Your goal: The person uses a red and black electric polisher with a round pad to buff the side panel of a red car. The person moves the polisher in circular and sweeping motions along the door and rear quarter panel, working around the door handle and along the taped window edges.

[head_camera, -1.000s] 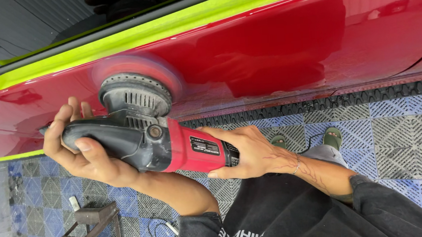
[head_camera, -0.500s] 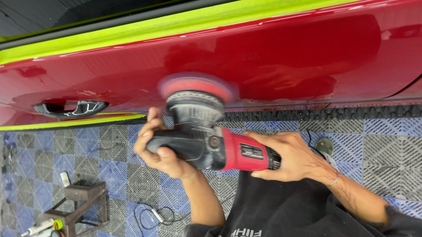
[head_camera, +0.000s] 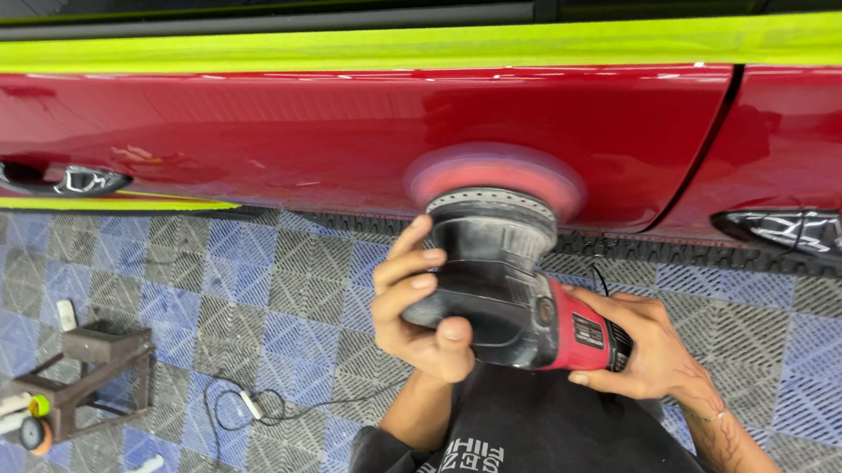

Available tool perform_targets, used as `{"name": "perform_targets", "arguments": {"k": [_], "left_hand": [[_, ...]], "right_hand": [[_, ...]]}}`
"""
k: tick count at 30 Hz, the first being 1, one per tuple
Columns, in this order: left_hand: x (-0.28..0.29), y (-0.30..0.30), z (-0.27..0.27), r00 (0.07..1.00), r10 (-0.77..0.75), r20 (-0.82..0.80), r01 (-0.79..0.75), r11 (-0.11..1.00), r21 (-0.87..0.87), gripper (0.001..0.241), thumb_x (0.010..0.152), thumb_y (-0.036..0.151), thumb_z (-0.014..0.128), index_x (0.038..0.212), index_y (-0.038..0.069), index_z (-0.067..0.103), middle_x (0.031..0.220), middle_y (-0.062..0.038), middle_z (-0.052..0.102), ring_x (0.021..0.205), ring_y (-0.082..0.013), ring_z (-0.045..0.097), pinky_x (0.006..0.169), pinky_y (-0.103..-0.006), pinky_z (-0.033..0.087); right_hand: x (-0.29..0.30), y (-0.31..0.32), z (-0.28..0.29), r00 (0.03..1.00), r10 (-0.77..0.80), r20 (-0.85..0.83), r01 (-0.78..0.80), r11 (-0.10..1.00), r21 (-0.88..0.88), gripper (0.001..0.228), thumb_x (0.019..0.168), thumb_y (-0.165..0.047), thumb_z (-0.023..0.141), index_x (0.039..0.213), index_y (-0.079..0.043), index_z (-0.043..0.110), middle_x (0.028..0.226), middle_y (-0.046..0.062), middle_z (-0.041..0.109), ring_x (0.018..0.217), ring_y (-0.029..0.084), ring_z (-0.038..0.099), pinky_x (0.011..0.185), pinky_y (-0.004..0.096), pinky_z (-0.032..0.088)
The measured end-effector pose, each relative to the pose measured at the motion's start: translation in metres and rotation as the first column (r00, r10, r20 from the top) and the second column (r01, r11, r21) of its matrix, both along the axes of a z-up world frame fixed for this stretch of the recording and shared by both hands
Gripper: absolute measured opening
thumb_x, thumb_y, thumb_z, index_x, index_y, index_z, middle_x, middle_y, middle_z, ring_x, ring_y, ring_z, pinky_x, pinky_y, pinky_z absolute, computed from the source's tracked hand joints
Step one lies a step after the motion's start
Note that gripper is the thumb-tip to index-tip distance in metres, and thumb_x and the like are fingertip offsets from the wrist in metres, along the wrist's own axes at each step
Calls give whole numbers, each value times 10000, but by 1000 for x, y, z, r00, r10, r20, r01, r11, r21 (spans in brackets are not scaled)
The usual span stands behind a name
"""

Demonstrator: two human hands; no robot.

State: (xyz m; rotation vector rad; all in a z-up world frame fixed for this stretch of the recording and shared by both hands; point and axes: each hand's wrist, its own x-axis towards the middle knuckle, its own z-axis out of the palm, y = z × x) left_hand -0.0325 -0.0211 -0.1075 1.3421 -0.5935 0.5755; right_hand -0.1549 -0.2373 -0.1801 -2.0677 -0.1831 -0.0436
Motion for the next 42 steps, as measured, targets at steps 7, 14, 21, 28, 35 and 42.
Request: {"name": "perform_targets", "arguments": {"k": [7, 14, 21, 28, 35, 42], "left_hand": [[-30, -50, -6, 989, -128, 73, 123, 990, 73, 430, 938, 340, 768, 1194, 38, 601, 1152, -211, 657, 1280, -470, 616, 1113, -572, 535], [-41, -80, -33, 973, -158, 168, 168, 985, -47, 390, 899, 280, 803, 1111, -4, 642, 1091, -233, 672, 1063, -425, 728, 1079, -602, 560], [-5, -14, -58, 975, -99, 201, 102, 995, -6, 400, 940, 338, 726, 1115, -1, 608, 1026, -226, 646, 992, -422, 720, 1055, -618, 534], [33, 66, -62, 995, -9, 103, 10, 1000, -11, 424, 970, 395, 681, 1148, 21, 592, 998, -215, 642, 1012, -404, 704, 1107, -625, 491], [72, 137, -63, 991, 132, -4, -132, 991, -31, 498, 996, 539, 645, 1170, 82, 552, 997, -171, 627, 1040, -346, 686, 1146, -602, 486], [114, 209, -70, 970, 233, -67, -237, 970, -53, 537, 995, 592, 638, 1167, 91, 554, 998, -147, 633, 1049, -324, 666, 1127, -575, 478]], "right_hand": [[-47, -60, -33, 995, -37, 90, 32, 998, 47, 970, 503, -402, 907, 1281, 88, 596, 1062, 225, 727, 919, 325, 741, 865, 412, 565], [-49, -66, -92, 996, -31, -84, 44, 987, 153, 830, 473, -307, 891, 1182, 39, 633, 984, 152, 745, 853, 264, 752, 809, 376, 581], [1, -15, -109, 973, 143, -180, -109, 976, 189, 975, 471, -348, 943, 1286, 29, 563, 934, 117, 768, 812, 238, 781, 782, 354, 601], [60, 61, -85, 963, 214, -166, -189, 970, 153, 1036, 500, -359, 942, 1354, 51, 523, 1118, 191, 738, 1008, 301, 754, 919, 395, 570], [115, 135, -60, 941, 266, -211, -238, 960, 148, 1049, 571, -370, 920, 1437, 34, 487, 1206, 223, 702, 1091, 326, 732, 967, 404, 556], [171, 204, -33, 933, 334, -131, -311, 935, 171, 1004, 632, -344, 911, 1469, -6, 472, 1307, 246, 671, 1188, 367, 688, 1019, 421, 529]]}}
